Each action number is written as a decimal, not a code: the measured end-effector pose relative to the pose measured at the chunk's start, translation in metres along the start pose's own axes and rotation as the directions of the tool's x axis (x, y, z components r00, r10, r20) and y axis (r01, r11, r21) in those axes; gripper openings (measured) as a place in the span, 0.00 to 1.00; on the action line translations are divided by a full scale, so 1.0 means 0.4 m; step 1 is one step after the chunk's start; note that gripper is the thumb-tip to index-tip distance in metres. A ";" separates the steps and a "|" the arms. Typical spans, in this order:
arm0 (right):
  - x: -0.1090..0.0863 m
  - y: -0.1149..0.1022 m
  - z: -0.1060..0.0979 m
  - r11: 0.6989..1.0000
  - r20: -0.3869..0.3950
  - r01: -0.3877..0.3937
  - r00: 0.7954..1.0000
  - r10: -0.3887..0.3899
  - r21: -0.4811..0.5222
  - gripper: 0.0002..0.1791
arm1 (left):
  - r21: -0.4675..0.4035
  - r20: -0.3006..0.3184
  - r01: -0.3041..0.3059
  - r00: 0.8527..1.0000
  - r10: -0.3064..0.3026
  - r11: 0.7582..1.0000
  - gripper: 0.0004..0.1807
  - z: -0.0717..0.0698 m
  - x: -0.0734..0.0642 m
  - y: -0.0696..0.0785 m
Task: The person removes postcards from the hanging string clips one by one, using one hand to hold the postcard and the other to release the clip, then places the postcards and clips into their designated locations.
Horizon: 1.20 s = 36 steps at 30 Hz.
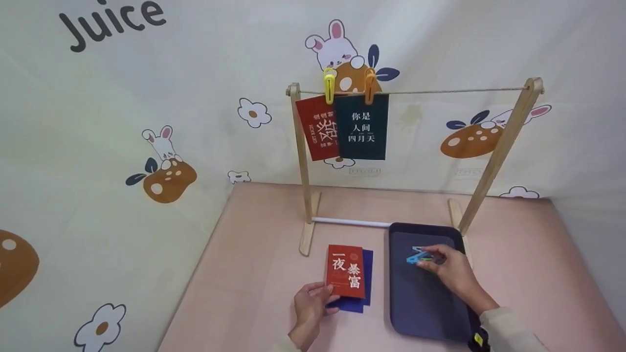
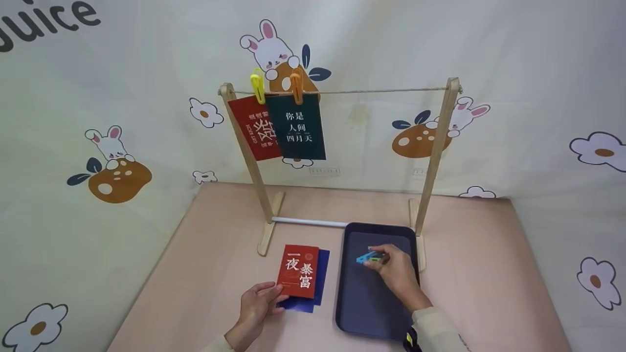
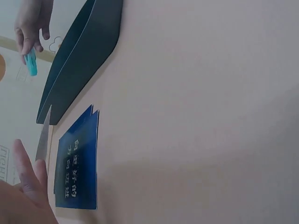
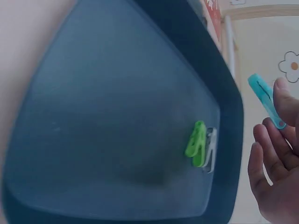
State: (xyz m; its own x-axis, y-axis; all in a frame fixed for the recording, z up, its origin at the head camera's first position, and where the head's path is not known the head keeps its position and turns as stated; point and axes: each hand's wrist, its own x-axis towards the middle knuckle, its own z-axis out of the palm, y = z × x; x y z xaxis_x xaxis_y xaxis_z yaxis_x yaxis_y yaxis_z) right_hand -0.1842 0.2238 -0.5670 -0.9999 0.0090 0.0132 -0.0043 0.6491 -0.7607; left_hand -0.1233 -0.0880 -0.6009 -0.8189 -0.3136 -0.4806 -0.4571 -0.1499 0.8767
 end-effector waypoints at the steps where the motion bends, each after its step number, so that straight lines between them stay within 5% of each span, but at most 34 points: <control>1: -0.002 0.006 0.005 1.000 -0.003 -0.001 1.000 0.001 -0.021 0.21 | 0.008 -0.003 -0.005 1.000 0.005 1.000 0.19 0.001 -0.001 -0.001; 7: -0.019 0.032 0.034 0.995 -0.032 -0.001 0.999 -0.002 -0.098 0.23 | 0.059 -0.023 -0.025 0.999 0.026 0.998 0.16 -0.001 -0.005 -0.008; 18: -0.042 0.070 0.058 0.977 -0.046 -0.020 0.999 0.011 -0.212 0.23 | 0.162 -0.069 0.057 0.997 -0.046 0.985 0.15 -0.013 -0.002 -0.029; 23: -0.055 0.082 0.063 0.955 -0.080 0.045 0.994 -0.071 -0.295 0.21 | 0.269 -0.092 0.044 0.996 -0.020 0.962 0.15 -0.014 -0.005 -0.033; 31: -0.064 0.099 0.076 0.856 -0.128 0.174 0.955 -0.267 -0.486 0.20 | 0.346 -0.109 0.031 0.994 0.008 0.938 0.22 0.011 -0.009 -0.025; 36: -0.061 0.105 0.075 0.859 -0.130 0.175 0.955 -0.267 -0.481 0.20 | 0.345 -0.071 -0.015 0.997 0.043 0.939 0.23 0.014 -0.013 -0.022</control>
State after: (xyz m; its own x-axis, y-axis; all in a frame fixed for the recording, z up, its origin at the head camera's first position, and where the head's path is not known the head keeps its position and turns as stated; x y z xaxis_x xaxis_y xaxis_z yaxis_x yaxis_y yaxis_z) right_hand -0.1605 0.2279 -0.6188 -0.9517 -0.0659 0.2999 -0.1709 0.9251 -0.3391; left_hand -0.1170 -0.0796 -0.6064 -0.8108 -0.3858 -0.4402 -0.5360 0.1871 0.8232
